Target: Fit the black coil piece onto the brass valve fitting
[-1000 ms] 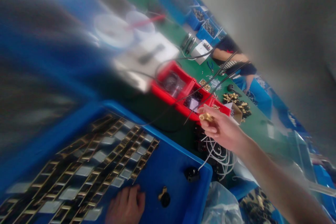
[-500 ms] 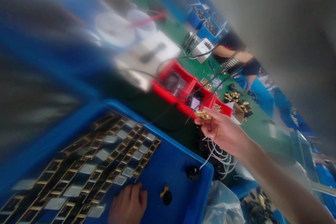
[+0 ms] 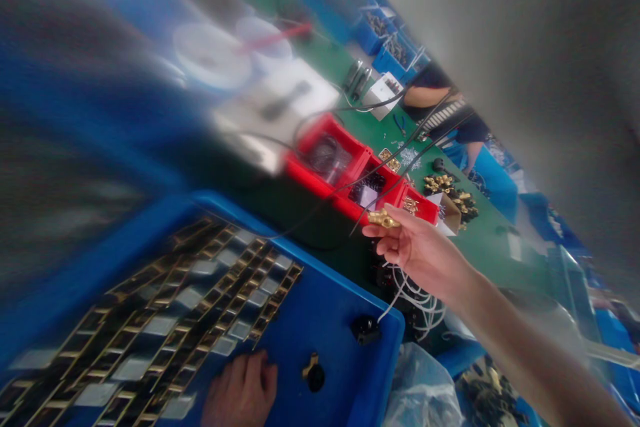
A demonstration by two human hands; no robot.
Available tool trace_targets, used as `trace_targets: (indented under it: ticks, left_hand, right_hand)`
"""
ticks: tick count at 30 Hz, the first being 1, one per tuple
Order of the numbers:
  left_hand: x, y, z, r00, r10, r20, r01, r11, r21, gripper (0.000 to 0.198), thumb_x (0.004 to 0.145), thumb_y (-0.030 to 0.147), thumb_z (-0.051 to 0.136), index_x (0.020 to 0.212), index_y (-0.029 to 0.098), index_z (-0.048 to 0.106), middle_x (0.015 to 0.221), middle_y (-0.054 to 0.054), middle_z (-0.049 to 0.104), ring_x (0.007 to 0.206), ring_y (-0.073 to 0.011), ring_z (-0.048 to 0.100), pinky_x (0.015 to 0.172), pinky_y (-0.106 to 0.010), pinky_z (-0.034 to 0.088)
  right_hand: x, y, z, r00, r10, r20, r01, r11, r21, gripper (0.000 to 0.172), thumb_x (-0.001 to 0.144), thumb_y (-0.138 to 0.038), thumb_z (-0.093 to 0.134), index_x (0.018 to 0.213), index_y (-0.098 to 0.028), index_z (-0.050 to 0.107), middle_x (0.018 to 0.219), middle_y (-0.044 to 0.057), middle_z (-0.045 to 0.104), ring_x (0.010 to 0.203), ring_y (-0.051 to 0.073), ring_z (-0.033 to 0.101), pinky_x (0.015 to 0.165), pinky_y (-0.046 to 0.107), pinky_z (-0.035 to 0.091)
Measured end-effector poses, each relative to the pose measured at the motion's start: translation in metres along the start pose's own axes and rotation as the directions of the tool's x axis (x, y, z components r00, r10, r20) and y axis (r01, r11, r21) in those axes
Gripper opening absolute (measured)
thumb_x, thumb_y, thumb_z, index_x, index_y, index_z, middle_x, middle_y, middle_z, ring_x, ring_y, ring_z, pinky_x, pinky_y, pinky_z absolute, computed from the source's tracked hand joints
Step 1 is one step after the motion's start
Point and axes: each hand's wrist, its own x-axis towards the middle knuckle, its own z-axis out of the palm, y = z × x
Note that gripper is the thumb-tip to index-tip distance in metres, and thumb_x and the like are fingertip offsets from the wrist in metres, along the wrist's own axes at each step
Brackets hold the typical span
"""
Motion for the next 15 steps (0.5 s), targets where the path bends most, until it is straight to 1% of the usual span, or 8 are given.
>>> trace_targets:
  ticks: [4, 7, 12, 15]
  left_hand:
    - [-0.0018, -0.001, 0.0014, 1.0, 0.005, -0.006, -0.005, 1.0, -0.005, 0.015, 0.092, 0.021, 0.072, 0.103, 0.016, 0.062, 0.088, -0.007, 0.059, 0.081, -0.0282, 0.055, 0.073, -0.044, 0.043]
    - [-0.0024, -0.0013, -0.0008, 1.0, 0.004, 0.006, -0.004, 1.0, -0.005, 0.017, 0.091, 0.021, 0.073, 0.103, 0.016, 0.062, 0.089, -0.006, 0.059, 0.082, -0.0282, 0.056, 0.073, -0.044, 0.043]
    - [0.0007, 0.0012, -0.0055, 0.999, -0.005, 0.033, 0.004, 1.0, 0.008, 0.02, 0.09, 0.022, 0.075, 0.104, 0.016, 0.061, 0.09, -0.007, 0.058, 0.082, -0.0288, 0.055, 0.073, -0.045, 0.044]
    - [0.0017, 0.0015, -0.0051, 1.0, -0.003, 0.023, 0.003, 1.0, 0.003, 0.02, 0.09, 0.02, 0.076, 0.104, 0.017, 0.061, 0.089, -0.007, 0.058, 0.081, -0.0284, 0.055, 0.073, -0.044, 0.044]
  right_hand:
    - [0.0002, 0.001, -0.0004, 1.0, -0.023, 0.006, 0.023, 1.0, -0.01, 0.033, 0.091, -0.045, 0.081, 0.106, -0.015, 0.079, 0.113, 0.016, 0.078, 0.072, 0.015, 0.071, 0.054, 0.018, 0.048]
    - [-0.0004, 0.0015, 0.0, 0.999, -0.028, 0.016, 0.028, 1.0, -0.009, 0.033, 0.091, -0.044, 0.08, 0.108, -0.015, 0.079, 0.113, 0.016, 0.078, 0.074, 0.015, 0.072, 0.056, 0.019, 0.049]
    - [-0.0017, 0.0028, 0.0022, 0.999, -0.039, 0.007, 0.039, 0.999, -0.015, 0.031, 0.088, -0.041, 0.081, 0.106, -0.015, 0.079, 0.111, 0.016, 0.079, 0.072, 0.016, 0.072, 0.056, 0.019, 0.049]
    - [-0.0021, 0.0044, 0.0015, 0.999, -0.043, 0.009, 0.043, 0.999, -0.008, 0.032, 0.089, -0.041, 0.081, 0.106, -0.014, 0.079, 0.111, 0.016, 0.079, 0.072, 0.016, 0.073, 0.055, 0.019, 0.049]
